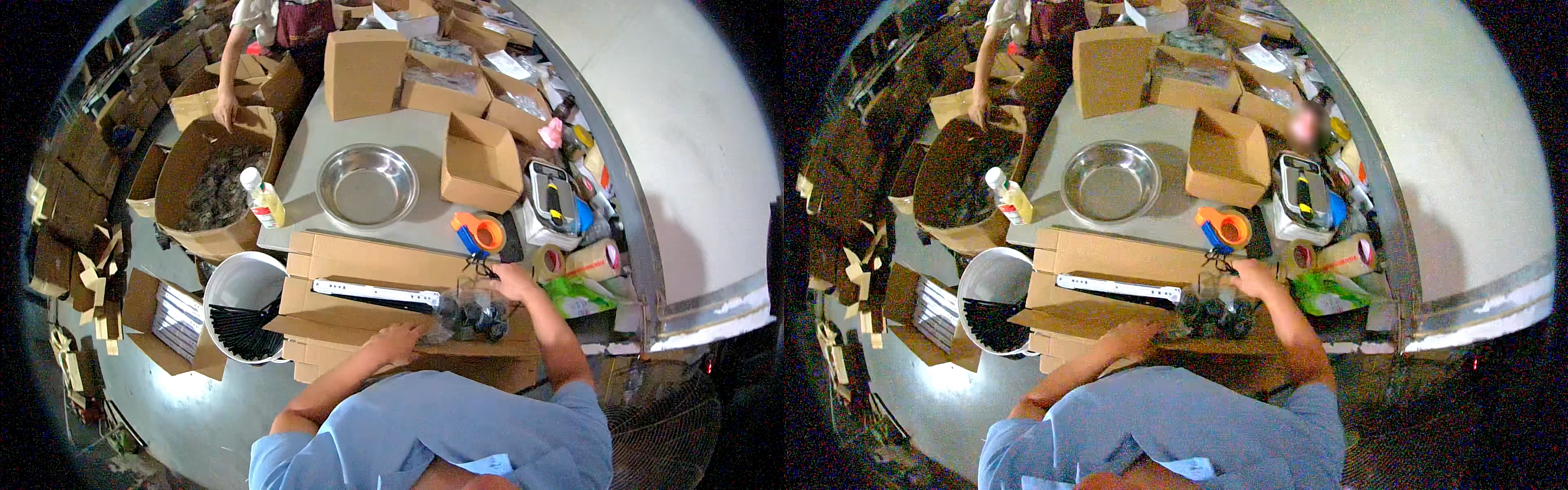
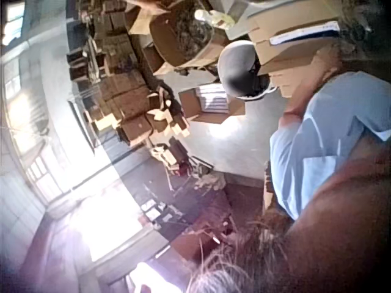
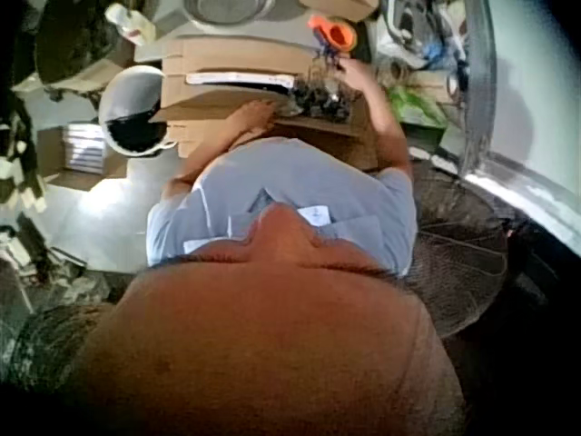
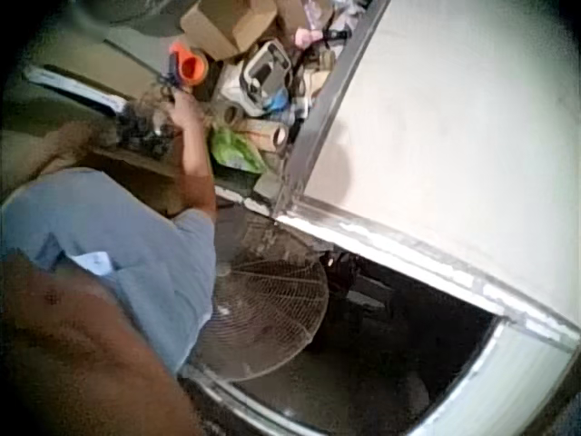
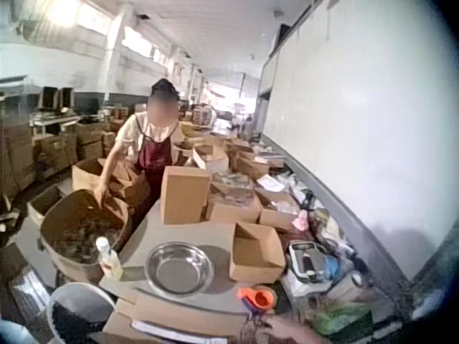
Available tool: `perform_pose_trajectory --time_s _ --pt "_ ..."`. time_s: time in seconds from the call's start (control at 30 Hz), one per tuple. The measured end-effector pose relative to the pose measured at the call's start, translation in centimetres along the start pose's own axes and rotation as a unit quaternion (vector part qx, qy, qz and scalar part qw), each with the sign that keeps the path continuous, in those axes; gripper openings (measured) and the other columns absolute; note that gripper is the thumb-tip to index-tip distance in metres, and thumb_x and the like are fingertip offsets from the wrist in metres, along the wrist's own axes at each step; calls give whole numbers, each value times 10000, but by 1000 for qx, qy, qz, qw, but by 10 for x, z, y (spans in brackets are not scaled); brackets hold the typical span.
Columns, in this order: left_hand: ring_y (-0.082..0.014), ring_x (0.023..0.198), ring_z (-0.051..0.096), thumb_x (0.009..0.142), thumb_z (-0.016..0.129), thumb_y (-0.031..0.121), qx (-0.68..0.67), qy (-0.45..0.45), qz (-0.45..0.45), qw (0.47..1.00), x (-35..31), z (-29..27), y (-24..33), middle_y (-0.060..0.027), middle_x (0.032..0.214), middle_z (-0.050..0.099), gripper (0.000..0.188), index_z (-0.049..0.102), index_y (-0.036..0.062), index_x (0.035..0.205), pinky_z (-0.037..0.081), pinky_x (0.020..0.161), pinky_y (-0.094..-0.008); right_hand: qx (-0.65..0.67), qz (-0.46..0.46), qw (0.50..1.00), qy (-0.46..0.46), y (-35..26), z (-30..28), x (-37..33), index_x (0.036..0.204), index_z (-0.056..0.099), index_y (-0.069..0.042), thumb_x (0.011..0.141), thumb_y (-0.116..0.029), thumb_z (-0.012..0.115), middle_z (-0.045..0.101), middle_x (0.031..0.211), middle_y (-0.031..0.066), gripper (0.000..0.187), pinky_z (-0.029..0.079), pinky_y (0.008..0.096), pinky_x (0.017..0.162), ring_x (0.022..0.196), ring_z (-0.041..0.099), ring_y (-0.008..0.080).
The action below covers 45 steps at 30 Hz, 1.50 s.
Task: The person gathers metal slides and plastic bags of hardware from a table and a bucket, places them inside a long cardboard box, and seals the box with tape using a handheld dispenser.
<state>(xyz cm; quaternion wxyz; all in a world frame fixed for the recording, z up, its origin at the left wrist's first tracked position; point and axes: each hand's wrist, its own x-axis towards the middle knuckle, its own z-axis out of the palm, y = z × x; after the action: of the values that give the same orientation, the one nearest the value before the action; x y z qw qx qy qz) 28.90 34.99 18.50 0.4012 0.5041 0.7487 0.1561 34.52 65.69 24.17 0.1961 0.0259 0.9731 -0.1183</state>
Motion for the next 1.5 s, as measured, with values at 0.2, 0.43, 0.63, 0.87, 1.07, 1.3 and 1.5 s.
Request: perform_pose_trajectory --time_s 0.2,0.43,0.63,0.87,1.07,1.3,1.5 --pt "-391 1162 459 768 642 347 45 4 9 999 7 26 -14 -180 1297 442 669 355 132 1333 415 932 -501 -27 41 979 197 -38 64 -45 874 534 -46 748 -181 644 582 887 162 215 457 453 731 870 562 365" --pt "-386 1229 383 762 653 332 44 34 4 998 1 30 -5 -155 1371 362 740 280 191 1385 383 969 -517 55 1 968 246 -22 119 -61 1099 575 -123 704 -208 671 560 987 141 415 444 442 800 936 545 351" --pt "-387 1230 380 754 664 317 44 74 27 996 -4 38 -11 -151 1377 352 773 254 197 1398 371 989 -504 42 -16 964 262 -80 32 -72 844 590 -89 637 -109 630 580 833 147 212 443 420 681 786 529 362" --pt "-432 1177 421 762 665 362 95 76 23 992 -8 40 -6 -180 1381 349 798 235 154 1401 385 969 -509 -43 13 943 330 -84 39 -68 608 607 -99 607 -132 620 566 608 130 35 449 427 504 584 567 313" --pt "-360 1269 337 759 656 309 73 58 6 996 -9 36 -2 -142 1396 323 756 272 161 1393 344 1015 -491 -48 -29 968 245 -51 132 -42 1240 414 32 812 -105 520 438 1231 238 462 295 471 1007 1155 416 364" --pt "-376 1242 368 751 661 306 90 93 36 991 1 56 -24 -147 1387 333 754 280 168 1387 360 1001 -495 21 -21 969 243 -36 142 -37 1229 425 29 885 -170 448 460 1216 240 398 327 445 990 1133 444 355" --pt "-431 1164 440 717 672 259 93 81 57 991 -6 35 -8 -201 1389 335 804 261 94 1388 406 952 -492 227 -79 938 248 -25 103 -46 1126 537 -31 881 -213 454 573 1082 110 317 450 372 831 954 555 241"
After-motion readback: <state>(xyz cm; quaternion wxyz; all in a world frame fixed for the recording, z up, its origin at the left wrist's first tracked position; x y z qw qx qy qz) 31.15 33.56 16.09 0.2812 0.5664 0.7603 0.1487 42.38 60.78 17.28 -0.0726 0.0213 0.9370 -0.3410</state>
